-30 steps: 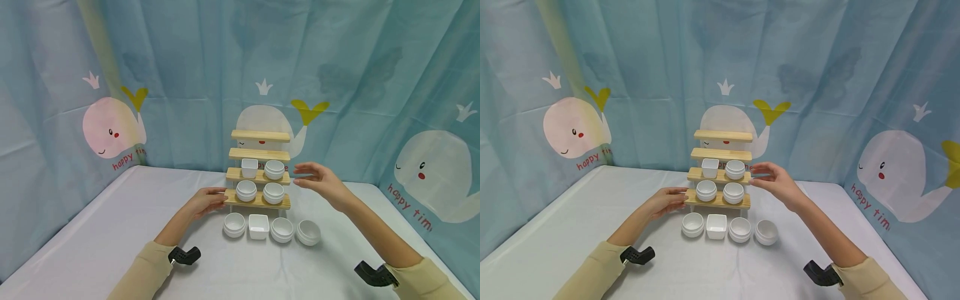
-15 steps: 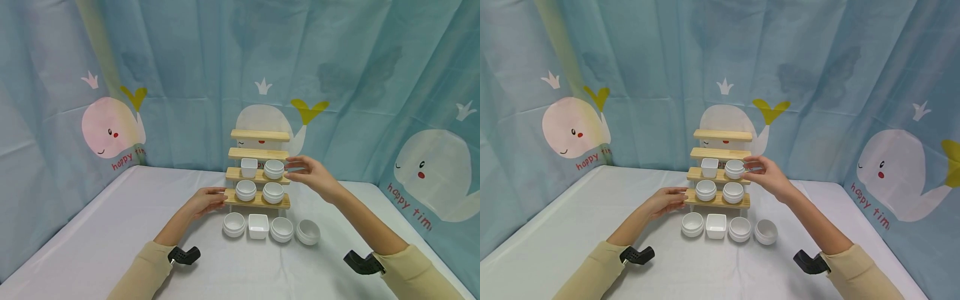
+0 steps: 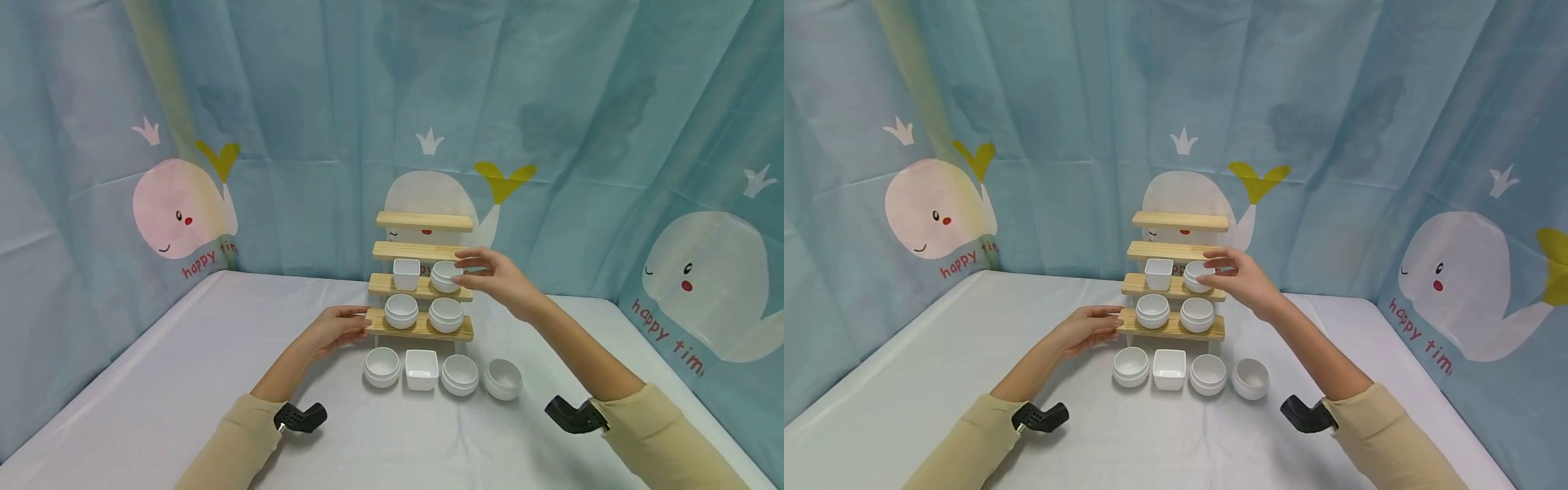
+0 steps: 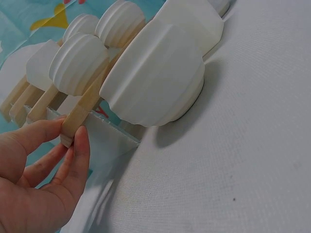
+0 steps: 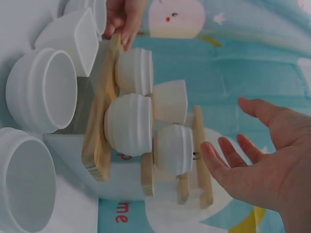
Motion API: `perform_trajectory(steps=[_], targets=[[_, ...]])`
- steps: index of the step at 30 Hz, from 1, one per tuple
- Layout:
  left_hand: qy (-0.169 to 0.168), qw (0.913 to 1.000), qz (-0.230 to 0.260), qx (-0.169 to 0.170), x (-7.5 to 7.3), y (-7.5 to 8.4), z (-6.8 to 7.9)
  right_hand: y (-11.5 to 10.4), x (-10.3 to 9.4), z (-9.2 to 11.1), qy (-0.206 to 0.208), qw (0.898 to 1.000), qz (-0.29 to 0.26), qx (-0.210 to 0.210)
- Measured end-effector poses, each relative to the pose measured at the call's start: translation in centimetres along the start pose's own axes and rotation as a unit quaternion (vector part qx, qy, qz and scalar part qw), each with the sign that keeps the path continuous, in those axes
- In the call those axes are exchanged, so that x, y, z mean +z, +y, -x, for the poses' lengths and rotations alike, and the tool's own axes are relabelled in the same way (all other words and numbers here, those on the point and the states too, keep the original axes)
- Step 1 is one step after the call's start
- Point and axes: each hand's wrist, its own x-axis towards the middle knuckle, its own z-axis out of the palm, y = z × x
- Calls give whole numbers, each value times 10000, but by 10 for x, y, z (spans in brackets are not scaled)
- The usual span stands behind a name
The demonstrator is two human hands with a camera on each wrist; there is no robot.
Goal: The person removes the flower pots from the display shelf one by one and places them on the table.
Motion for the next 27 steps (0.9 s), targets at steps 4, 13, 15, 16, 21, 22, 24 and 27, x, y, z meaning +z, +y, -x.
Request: perform_trajectory(steps=[4,13,15,16,21,22,24,27], targets=[[5,10000,22,2,-1,0,-1,-1,1,-4,-28,10000,39,9],[-24,10000,23,8,-1,0,-1,-3,2,-15,-36,9999,97,81],[-21,10000,30,9,-1,0,-1,-4,3,-18,-38,9999,108,101],[-29,10000,27,10,-1,-1,-1,-4,3,-19,-42,9998,129,108],[-18,10000,16,-2,-1,0,1,-5,5,-24,-43,9997,196,163],[-10,10000,21,-5,-1,0,0,-5,6,-25,-48,9996,231,168],[-17,10000,8,1,-1,0,0,-6,7,-27,-58,9994,292,160],[-40,10000,17,1,-1,-1,0,-7,9,-30,-86,9994,322,122]])
